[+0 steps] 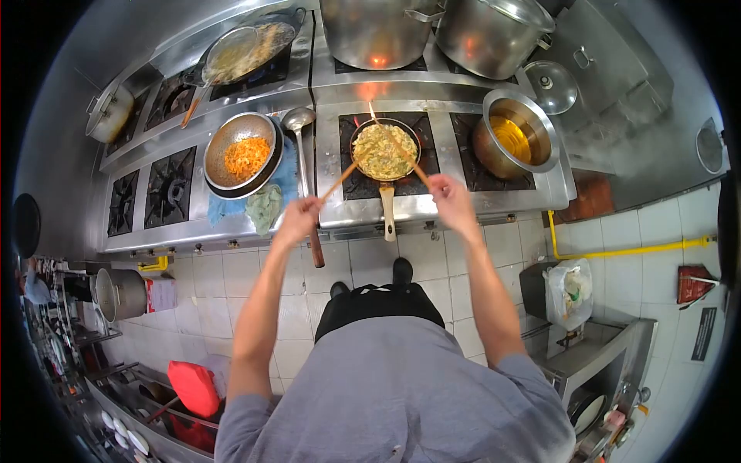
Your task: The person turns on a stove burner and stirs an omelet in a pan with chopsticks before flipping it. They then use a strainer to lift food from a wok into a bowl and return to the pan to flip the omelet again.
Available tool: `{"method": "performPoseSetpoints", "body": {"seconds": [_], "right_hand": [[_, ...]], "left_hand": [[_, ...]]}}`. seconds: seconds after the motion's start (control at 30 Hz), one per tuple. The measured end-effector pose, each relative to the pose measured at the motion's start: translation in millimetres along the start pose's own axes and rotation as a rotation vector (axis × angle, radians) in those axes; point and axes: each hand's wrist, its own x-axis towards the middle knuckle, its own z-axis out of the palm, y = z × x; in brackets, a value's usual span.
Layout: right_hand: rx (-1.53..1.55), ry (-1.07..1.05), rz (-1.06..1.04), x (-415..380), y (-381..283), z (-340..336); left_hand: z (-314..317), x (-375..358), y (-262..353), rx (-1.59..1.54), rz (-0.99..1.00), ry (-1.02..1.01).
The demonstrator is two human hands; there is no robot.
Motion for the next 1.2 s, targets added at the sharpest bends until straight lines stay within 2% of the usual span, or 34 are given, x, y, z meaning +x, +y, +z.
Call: {"method": "performPoseSetpoints", "body": {"seconds": [0.03, 0.1, 0.17, 0.3, 0.37, 0.4, 0.5, 0.57, 0.63, 0.73, 0.77, 0.83, 0.9, 0.93, 1.0, 1.07, 1.13, 1.2], "right_hand": [[0.318, -0.113, 0.215, -20.9, 4.5, 14.4], [0.645, -0.174, 0.327, -63.6, 11.6, 61.4], [0.708, -0.222, 0.345, -99.6, 8.0, 100.8], [0.612, -0.407, 0.353, -139.6, -12.3, 144.2], [0.481, -0.528, 0.269, -143.7, -18.5, 150.3], [0.414, -0.589, 0.226, -144.2, -20.1, 153.0], [-0.018, -0.103, -0.27, -120.7, -13.5, 139.1], [-0.274, 0.335, -0.18, -91.1, 15.6, 121.9], [-0.328, 0.492, 0.09, -60.8, 83.7, 120.1], [0.62, 0.018, 0.7, -46.0, 67.2, 151.3], [0.629, -0.121, 0.641, -49.2, 63.8, 163.4], [0.719, -0.155, 0.733, -54.6, 44.1, 168.6], [0.497, -0.129, 0.687, -54.6, 59.7, 140.0], [0.395, -0.108, 0.66, -52.2, 76.2, 118.9], [-0.069, -0.058, 0.293, -38.4, 146.7, 80.5], [-0.554, 0.038, 0.213, -23.4, 131.8, 29.4], [-0.565, 0.029, 0.192, -5.2, 114.2, -3.6], [-0.613, 0.012, 0.231, 5.9, 112.4, -7.5]], "left_hand": [[17.2, -14.4, -14.6, -0.335, -0.045, -0.086], [43.2, -52.6, -2.1, -0.564, -0.286, -0.17], [76.4, -76.5, -1.0, -0.746, -0.264, -0.101], [98.8, -96.2, -10.6, -0.729, -0.22, 0.01], [100.1, -100.9, -23.6, -0.771, -0.198, 0.082], [95.8, -98.7, -52.3, -0.616, -0.021, 0.125], [45.3, -119.9, -68.4, -0.546, -0.076, 0.21], [14.0, -137.9, -85.8, -0.583, -0.127, 0.303], [-2.5, -162.1, -97.5, -0.622, -0.128, 0.4], [11.4, -203.1, -116.7, -0.802, -0.204, 0.476], [22.6, -218.2, -122.0, -0.886, -0.242, 0.489], [48.5, -252.4, -114.1, -1.092, -0.383, 0.485], [69.4, -282.2, -125.9, -1.161, -0.575, 0.499], [63.4, -288.9, -126.4, -1.183, -0.556, 0.556], [50.5, -302.1, -127.4, -1.232, -0.521, 0.668], [39.4, -317.6, -153.5, -1.096, -0.506, 0.721], [27.7, -329.4, -171.0, -0.979, -0.523, 0.767], [18.8, -336.6, -179.4, -0.872, -0.574, 0.799]]}}
